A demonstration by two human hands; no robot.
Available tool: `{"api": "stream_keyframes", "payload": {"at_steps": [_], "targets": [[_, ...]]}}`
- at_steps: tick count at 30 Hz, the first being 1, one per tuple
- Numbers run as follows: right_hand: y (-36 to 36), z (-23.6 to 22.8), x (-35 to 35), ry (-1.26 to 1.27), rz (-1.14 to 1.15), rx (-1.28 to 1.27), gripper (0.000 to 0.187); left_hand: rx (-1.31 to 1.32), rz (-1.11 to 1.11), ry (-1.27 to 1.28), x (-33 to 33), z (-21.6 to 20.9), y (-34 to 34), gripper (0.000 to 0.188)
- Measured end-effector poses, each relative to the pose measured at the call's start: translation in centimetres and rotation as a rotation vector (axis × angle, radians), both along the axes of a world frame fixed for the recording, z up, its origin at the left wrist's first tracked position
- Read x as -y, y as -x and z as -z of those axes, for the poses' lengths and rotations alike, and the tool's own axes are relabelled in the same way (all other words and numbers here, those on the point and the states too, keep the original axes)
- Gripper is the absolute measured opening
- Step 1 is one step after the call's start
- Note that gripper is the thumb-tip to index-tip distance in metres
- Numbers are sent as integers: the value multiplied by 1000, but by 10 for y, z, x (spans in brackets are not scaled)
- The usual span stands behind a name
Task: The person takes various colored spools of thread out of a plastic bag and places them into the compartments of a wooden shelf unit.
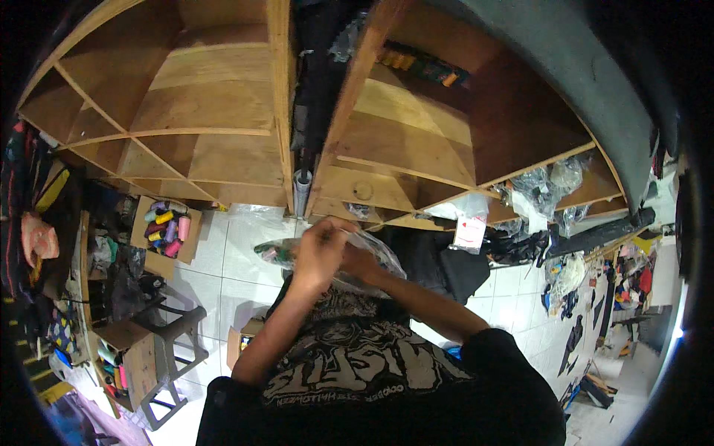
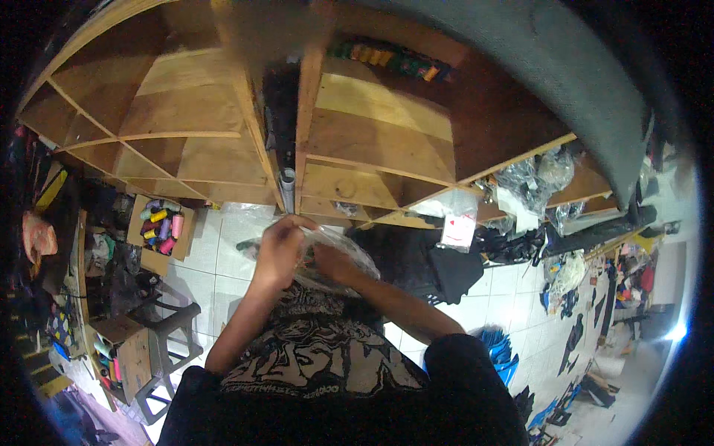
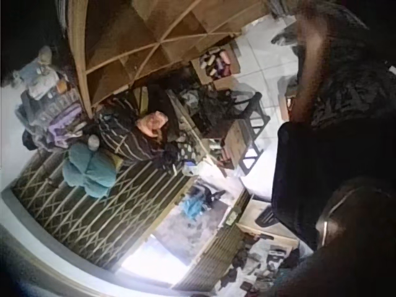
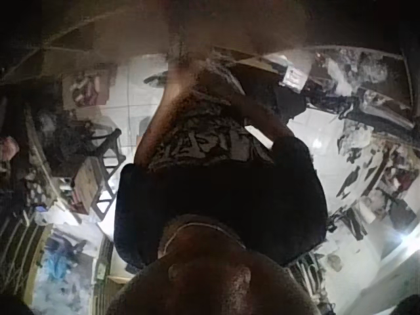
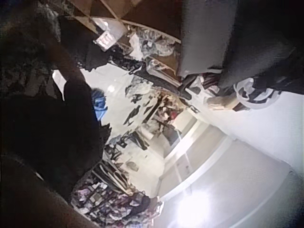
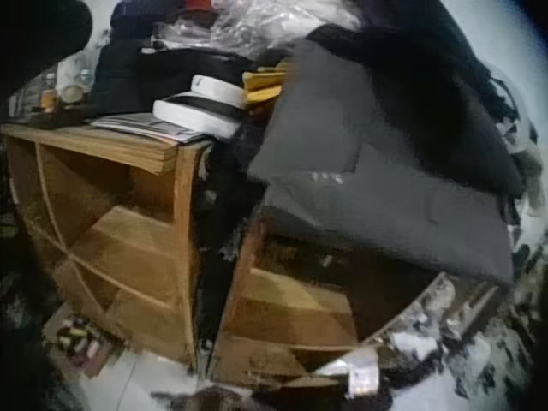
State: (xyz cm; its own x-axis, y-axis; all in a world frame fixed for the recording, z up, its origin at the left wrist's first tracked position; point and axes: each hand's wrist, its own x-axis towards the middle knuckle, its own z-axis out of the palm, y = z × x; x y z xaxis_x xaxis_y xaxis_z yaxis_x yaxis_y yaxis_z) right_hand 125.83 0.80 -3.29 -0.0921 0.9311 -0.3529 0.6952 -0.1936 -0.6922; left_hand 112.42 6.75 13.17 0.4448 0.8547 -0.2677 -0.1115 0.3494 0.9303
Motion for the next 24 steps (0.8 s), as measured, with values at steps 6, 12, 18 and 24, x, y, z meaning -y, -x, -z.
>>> {"api": "stream_keyframes", "payload": {"at_steps": [6,12,18,24], "targets": [[-23,-195,-7,57,-15,-67,51,84,-133,156,-14,-2,10,18],[-122,-251,-57,-241,506,-127,53,149,-136,209,-12,-2,3,19],[-205,-206,-145,-460,543,311,56,121,-120,220,-6,-5,-3,18],[-245,-171,-161,-539,446,498,62,75,-229,179,-6,1,7,18]]}}
